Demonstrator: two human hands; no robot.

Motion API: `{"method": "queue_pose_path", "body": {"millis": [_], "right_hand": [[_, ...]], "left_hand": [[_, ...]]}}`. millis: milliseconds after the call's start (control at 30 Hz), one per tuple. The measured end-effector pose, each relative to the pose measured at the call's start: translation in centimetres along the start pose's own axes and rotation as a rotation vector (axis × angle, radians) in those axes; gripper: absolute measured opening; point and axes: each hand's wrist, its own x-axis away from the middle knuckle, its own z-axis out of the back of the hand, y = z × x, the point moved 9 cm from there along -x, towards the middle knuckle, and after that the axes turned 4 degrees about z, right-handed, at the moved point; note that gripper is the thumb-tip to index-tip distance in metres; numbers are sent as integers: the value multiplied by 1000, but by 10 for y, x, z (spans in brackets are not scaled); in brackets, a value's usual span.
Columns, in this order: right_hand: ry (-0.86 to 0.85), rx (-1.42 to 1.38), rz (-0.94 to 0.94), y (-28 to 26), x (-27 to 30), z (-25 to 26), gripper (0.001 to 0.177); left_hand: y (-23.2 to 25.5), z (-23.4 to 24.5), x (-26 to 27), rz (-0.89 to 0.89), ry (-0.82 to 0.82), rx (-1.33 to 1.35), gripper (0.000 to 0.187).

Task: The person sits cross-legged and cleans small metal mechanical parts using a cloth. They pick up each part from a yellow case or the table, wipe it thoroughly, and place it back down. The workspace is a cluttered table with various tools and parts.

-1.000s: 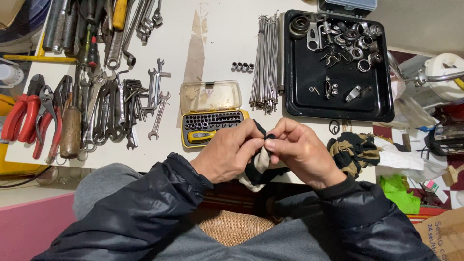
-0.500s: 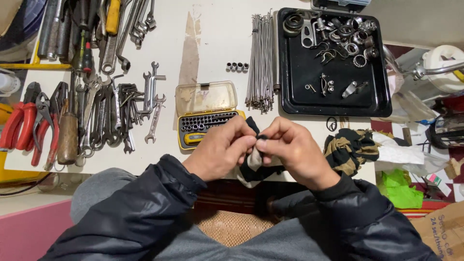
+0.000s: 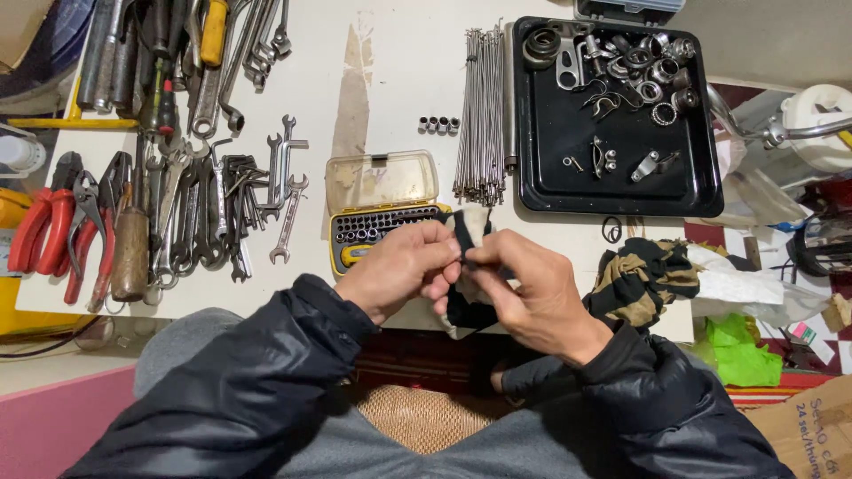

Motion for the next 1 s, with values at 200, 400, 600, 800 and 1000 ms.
{"method": "queue_pose_path", "body": {"millis": [200,400,600,800,1000], "right_hand": [[43,-455,-259,47,12,-5,17],[1,-58,-62,8,2,4,18],[-6,66,39,5,6,-2,17],[-5,-533,-413,44,12,-14,13],[106,-940,-690,64,26,-23,16]], "left_hand": [[32,-14,14,-332,-61,-371,25],[23,-9,6,-264,-27,-455,22],[16,-8,5,-151,-1,-519,39],[33,-11,13,-294,85,-570,32],[41,-14,22,-428,128,-689,19]]}}
